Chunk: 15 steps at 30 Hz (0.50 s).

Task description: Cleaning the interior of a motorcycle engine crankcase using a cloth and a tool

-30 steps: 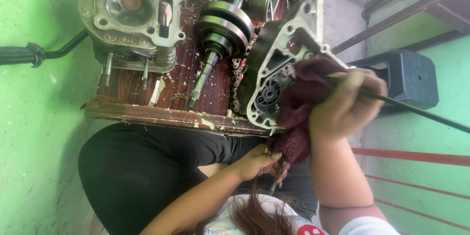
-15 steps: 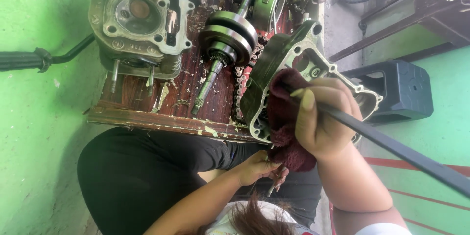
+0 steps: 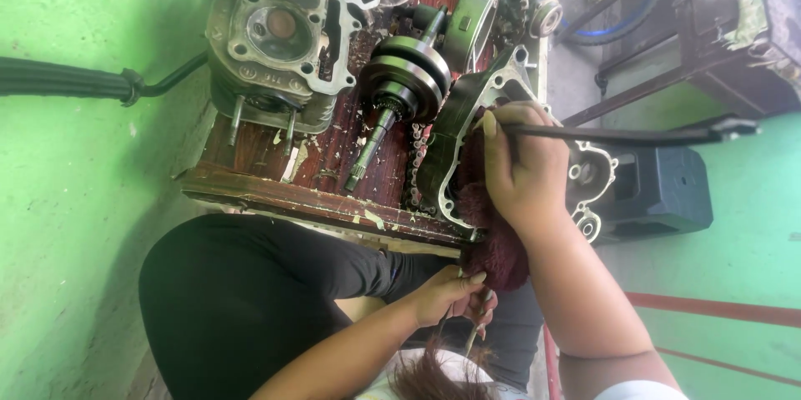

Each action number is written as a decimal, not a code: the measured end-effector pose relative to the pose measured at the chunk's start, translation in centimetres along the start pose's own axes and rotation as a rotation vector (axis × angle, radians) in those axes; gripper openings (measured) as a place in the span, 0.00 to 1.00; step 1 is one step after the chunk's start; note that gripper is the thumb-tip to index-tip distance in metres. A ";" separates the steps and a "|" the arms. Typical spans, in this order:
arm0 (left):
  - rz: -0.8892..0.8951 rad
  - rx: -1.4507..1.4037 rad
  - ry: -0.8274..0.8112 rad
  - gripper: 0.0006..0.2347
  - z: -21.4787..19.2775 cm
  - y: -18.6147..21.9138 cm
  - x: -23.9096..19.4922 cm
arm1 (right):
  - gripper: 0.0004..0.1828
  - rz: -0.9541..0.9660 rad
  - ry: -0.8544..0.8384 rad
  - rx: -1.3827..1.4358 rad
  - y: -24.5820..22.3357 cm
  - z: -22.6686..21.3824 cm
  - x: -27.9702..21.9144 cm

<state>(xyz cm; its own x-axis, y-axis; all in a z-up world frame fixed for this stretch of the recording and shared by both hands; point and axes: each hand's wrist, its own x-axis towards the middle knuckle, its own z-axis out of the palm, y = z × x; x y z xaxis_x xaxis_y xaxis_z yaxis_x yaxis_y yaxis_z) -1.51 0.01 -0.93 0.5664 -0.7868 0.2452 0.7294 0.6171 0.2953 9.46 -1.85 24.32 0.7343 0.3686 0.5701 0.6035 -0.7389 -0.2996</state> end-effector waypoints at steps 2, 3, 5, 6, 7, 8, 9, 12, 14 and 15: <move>0.011 -0.013 -0.013 0.15 0.3 0.2 0.1 | 0.02 0.007 -0.008 0.024 0.3 0.0 0.1; 0.015 -0.029 -0.021 0.15 0.5 0.2 0.1 | 0.01 0.023 -0.015 0.051 0.4 0.0 0.0; 0.014 -0.012 -0.014 0.15 0.5 0.1 0.1 | 0.03 0.121 0.009 0.235 2.5 0.5 -0.6; 0.015 0.003 -0.007 0.15 0.5 0.2 0.2 | 0.06 0.219 0.027 0.419 3.6 0.8 -0.7; 0.015 0.008 -0.009 0.15 0.2 0.2 0.2 | 0.06 0.215 0.031 0.419 3.4 0.6 -0.8; 0.017 0.028 -0.018 0.15 -0.1 0.2 0.3 | 0.05 0.186 0.033 0.389 3.2 0.4 -0.8; 0.018 0.048 -0.027 0.15 -0.4 0.1 0.4 | 0.04 0.157 0.035 0.358 3.1 0.2 -0.9; 0.013 0.021 -0.014 0.16 -0.2 -0.1 0.1 | 0.04 -0.196 0.045 -0.143 -0.1 0.4 -0.5; 0.010 0.020 -0.007 0.16 0.0 0.1 0.2 | 0.06 -0.217 0.040 -0.233 -0.4 0.6 -1.1; 0.008 0.018 -0.001 0.17 0.1 0.2 0.1 | 0.09 -0.242 0.033 -0.324 -0.6 0.7 -1.4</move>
<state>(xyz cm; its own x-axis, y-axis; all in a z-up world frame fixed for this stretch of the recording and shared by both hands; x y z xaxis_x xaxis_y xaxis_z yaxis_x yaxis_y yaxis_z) -1.39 0.08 -0.77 0.5718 -0.7817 0.2490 0.7175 0.6237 0.3102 8.31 -1.58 23.17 0.5699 0.5393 0.6200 0.6244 -0.7747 0.0999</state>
